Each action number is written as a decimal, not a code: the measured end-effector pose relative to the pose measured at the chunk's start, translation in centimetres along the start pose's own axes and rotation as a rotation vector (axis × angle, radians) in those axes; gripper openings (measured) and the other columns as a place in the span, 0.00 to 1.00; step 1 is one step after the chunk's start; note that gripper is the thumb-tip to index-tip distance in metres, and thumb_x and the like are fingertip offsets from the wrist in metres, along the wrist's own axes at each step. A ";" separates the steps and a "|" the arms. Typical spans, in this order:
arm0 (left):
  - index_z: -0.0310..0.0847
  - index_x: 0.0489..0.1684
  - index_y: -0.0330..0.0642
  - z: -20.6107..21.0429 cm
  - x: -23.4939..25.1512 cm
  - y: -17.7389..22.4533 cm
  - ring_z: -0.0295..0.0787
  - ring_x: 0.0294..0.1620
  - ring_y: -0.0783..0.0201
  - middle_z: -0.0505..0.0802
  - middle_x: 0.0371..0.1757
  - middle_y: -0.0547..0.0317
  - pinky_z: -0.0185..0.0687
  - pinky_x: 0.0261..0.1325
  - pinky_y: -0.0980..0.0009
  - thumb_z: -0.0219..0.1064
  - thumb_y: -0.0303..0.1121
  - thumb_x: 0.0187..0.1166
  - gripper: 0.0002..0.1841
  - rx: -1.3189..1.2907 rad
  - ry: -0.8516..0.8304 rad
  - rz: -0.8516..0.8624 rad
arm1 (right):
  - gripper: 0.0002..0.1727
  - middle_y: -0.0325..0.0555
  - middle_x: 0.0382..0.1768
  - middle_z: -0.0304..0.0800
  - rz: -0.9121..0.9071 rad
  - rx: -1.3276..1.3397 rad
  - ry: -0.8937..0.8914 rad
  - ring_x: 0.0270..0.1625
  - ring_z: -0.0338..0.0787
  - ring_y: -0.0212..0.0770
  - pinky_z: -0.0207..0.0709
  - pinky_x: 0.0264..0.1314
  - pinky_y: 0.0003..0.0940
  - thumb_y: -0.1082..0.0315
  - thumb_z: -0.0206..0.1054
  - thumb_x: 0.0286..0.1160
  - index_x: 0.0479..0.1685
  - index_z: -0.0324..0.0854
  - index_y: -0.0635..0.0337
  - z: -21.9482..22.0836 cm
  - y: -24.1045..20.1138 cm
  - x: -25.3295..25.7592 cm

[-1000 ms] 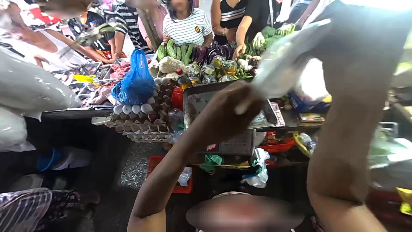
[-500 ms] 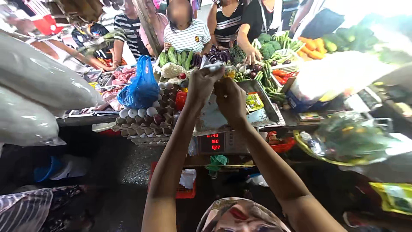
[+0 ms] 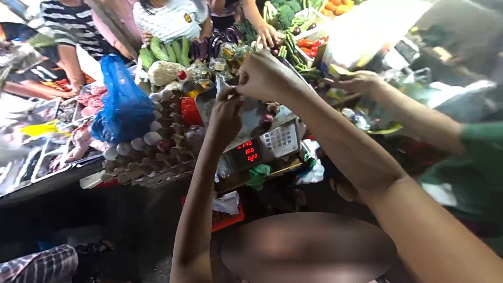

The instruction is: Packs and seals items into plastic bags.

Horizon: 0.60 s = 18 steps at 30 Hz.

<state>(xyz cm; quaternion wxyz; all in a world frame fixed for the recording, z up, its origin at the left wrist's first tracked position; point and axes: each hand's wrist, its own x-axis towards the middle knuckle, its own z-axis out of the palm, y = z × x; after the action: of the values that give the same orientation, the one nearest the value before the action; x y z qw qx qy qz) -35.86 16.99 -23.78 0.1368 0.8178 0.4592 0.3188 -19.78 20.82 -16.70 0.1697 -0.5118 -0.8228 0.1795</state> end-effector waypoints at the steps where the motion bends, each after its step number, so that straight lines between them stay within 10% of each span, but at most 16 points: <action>1: 0.90 0.46 0.30 0.4 0.0 0.1 0.86 0.62 0.58 0.86 0.65 0.43 0.81 0.67 0.64 0.61 0.26 0.84 0.11 0.016 0.039 -0.006 | 0.14 0.58 0.47 0.90 0.013 -0.021 -0.023 0.54 0.89 0.57 0.81 0.55 0.60 0.61 0.72 0.74 0.39 0.89 0.65 -0.2 -0.2 -0.1; 11: 0.90 0.41 0.39 2.1 2.9 0.2 0.82 0.29 0.78 0.93 0.36 0.66 0.79 0.34 0.80 0.72 0.27 0.77 0.03 -0.890 0.334 -0.445 | 0.12 0.49 0.42 0.93 0.032 0.350 0.247 0.47 0.90 0.41 0.81 0.56 0.40 0.63 0.67 0.81 0.44 0.92 0.63 3.6 4.9 -2.0; 18: 0.93 0.38 0.42 1.7 5.5 4.8 0.90 0.53 0.73 0.95 0.50 0.65 0.86 0.57 0.75 0.75 0.28 0.74 0.02 -0.548 0.315 -0.015 | 0.32 0.57 0.59 0.91 -0.194 0.711 0.328 0.60 0.92 0.45 0.83 0.69 0.45 0.63 0.73 0.78 0.79 0.71 0.69 7.2 5.7 -3.2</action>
<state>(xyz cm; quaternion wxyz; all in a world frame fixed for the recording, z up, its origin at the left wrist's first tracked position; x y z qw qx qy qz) -29.53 19.14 -20.44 0.2815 0.6876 0.3778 0.5525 -17.33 19.34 -26.00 0.4813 -0.3630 -0.7159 0.3521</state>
